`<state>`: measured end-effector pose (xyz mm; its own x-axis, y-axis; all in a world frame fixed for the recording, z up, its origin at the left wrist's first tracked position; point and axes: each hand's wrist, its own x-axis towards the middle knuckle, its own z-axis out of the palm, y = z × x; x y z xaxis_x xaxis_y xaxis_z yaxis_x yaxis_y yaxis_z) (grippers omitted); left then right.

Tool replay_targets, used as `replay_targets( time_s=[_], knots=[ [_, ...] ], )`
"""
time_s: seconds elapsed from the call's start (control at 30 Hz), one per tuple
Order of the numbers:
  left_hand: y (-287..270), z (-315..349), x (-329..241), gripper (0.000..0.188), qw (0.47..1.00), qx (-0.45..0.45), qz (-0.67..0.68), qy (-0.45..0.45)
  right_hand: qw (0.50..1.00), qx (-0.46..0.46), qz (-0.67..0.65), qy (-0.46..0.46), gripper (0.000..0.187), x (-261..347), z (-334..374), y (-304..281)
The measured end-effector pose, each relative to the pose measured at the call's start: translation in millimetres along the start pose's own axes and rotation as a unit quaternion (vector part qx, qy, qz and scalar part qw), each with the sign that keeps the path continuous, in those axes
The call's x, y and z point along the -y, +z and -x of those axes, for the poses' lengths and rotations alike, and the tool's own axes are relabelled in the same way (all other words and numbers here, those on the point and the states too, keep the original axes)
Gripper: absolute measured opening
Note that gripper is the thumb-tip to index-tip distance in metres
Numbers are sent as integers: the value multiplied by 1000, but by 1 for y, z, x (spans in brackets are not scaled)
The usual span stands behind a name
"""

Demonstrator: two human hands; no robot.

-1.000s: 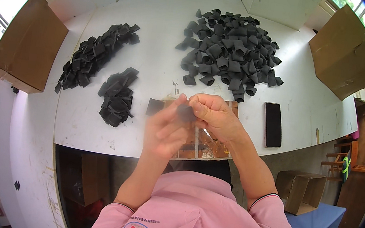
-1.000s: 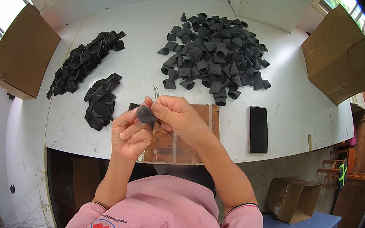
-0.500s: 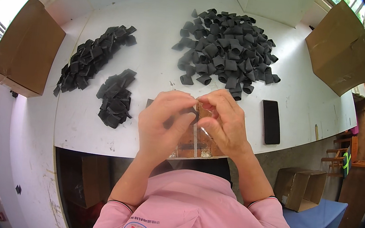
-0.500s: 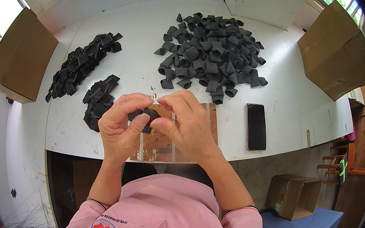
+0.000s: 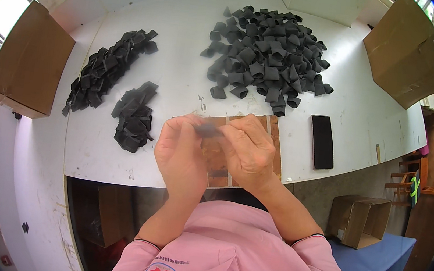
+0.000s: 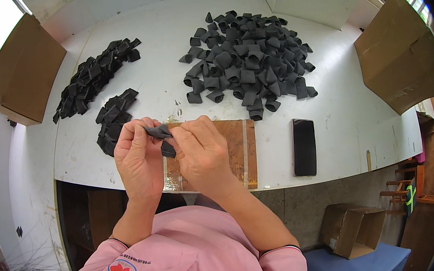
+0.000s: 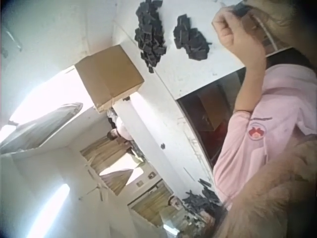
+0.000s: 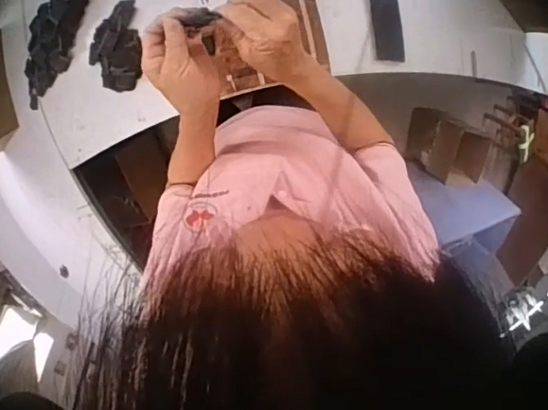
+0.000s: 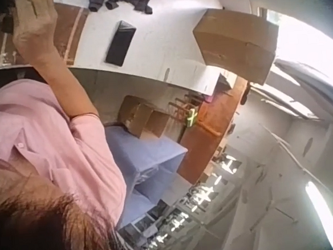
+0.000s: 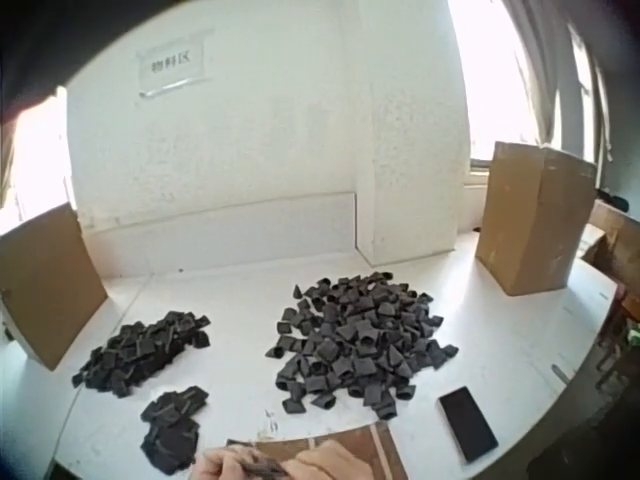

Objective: The recorder is using a small scraper tool to remove excess material and trim small black rubber components on a wooden workbench.

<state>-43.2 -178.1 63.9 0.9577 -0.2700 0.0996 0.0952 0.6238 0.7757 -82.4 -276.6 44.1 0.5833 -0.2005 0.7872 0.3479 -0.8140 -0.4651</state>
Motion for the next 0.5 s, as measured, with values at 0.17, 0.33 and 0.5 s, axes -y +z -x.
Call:
replay_targets(
  time_s=[0.17, 0.33, 0.5],
  knots=[
    [-9, -5, 0, 11, 997, 61, 49, -9, 977, 6, -136, 161, 17, -4, 26, 3],
    [-7, 1, -6, 10, 995, -5, 77, -60, 998, 69, -3, 7, 16, 7, -15, -16],
    [-16, -2, -1, 11, 997, 25, 58, -44, 987, 150, 42, -34, 14, 1, -27, -19]
  ],
)
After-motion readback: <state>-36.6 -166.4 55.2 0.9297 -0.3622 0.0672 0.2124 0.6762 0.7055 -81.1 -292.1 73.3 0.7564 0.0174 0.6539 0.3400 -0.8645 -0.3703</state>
